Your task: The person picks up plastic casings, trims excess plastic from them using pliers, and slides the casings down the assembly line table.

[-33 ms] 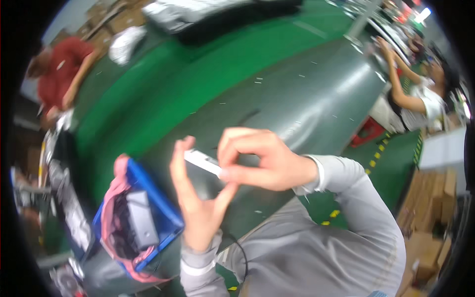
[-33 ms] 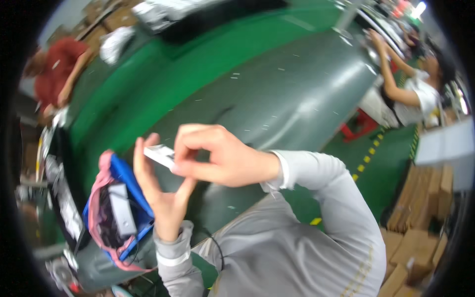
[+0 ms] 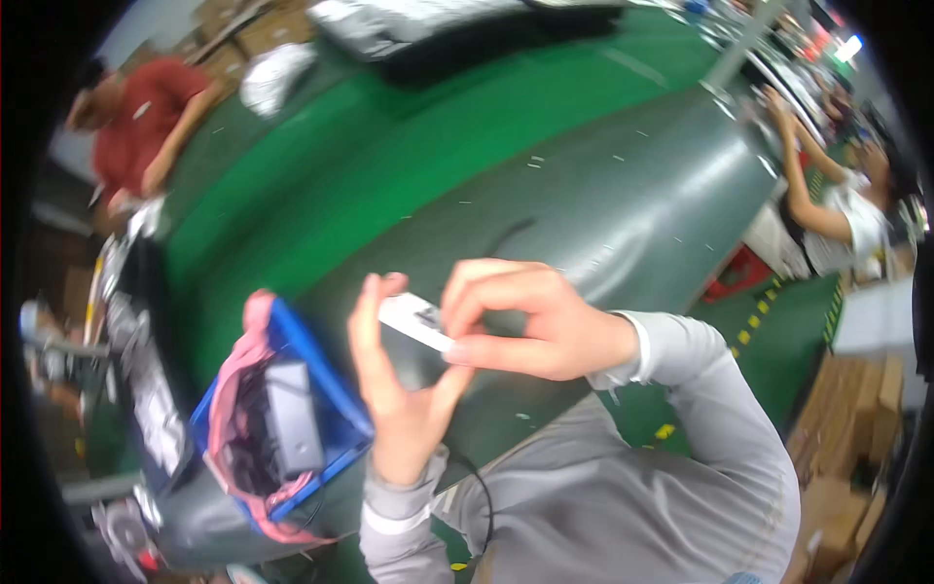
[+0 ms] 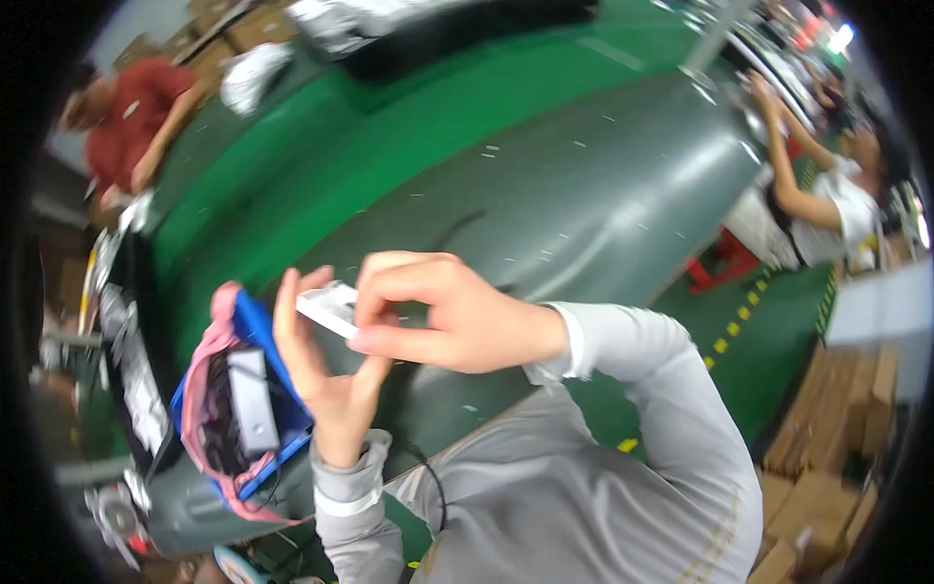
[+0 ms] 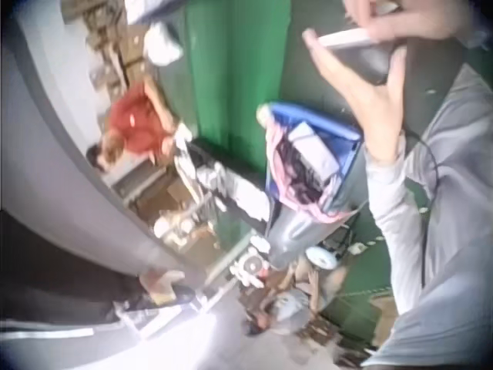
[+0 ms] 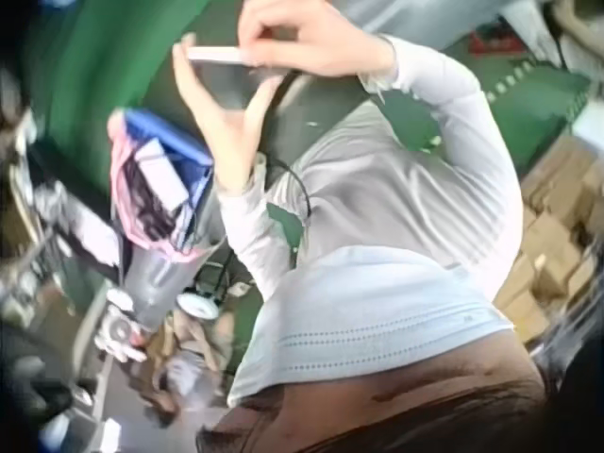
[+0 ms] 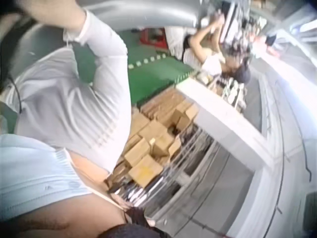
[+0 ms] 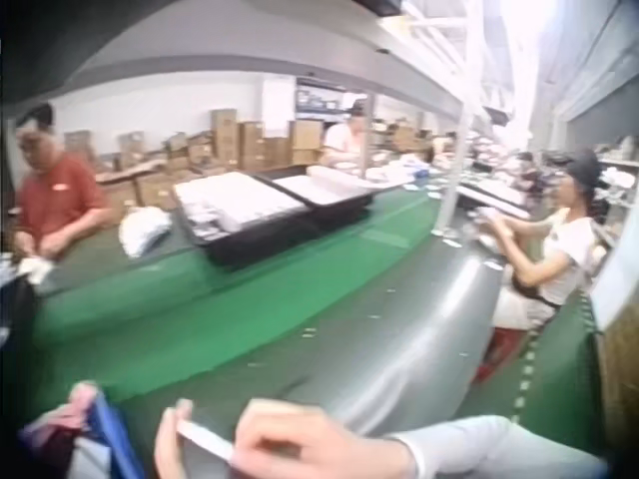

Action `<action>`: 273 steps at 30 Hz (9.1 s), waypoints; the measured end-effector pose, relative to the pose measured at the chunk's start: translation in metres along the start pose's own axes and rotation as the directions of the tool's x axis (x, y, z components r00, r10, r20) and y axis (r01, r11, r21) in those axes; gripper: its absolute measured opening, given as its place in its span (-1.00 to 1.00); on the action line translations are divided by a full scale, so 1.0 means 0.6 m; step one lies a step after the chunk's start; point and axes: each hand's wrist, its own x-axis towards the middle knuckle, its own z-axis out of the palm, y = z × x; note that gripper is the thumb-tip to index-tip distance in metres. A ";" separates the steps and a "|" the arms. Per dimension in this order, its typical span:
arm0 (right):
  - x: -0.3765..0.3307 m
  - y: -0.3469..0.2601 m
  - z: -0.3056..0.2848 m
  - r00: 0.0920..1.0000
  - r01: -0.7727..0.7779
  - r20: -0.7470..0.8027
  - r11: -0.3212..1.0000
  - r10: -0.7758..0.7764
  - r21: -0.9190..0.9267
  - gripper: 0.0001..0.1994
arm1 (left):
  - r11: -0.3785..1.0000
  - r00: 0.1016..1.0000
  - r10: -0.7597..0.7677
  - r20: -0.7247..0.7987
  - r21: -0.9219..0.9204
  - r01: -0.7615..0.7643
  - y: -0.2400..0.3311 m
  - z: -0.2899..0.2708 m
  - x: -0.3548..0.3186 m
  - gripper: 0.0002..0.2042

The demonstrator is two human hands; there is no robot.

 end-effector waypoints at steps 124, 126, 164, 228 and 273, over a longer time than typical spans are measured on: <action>0.053 -0.048 0.110 0.929 -0.183 0.268 0.944 0.257 -0.273 -0.62 | 0.549 0.921 -0.264 -0.287 -0.830 -0.101 -0.023 -0.052 -0.003 -0.04; 0.052 -0.047 0.110 0.931 -0.177 0.265 0.944 0.253 -0.277 -0.61 | 0.539 0.922 -0.263 -0.285 -0.836 -0.105 -0.022 -0.052 -0.002 -0.04; -0.010 0.007 0.137 0.835 -0.232 -0.382 0.882 0.397 0.410 -0.85 | 0.727 0.741 -0.370 -0.560 -0.671 -0.144 -0.013 -0.046 -0.004 -0.30; -0.153 0.143 -0.175 0.990 0.078 -0.007 0.576 -0.144 -0.814 -0.57 | 0.699 0.873 -0.058 0.484 0.644 -0.311 -0.017 0.115 -0.072 -0.41; -0.080 0.087 -0.023 0.974 0.021 0.139 0.537 0.179 -0.843 -0.06 | 0.100 0.942 -0.300 0.153 -0.977 0.190 -0.017 0.011 -0.007 -0.14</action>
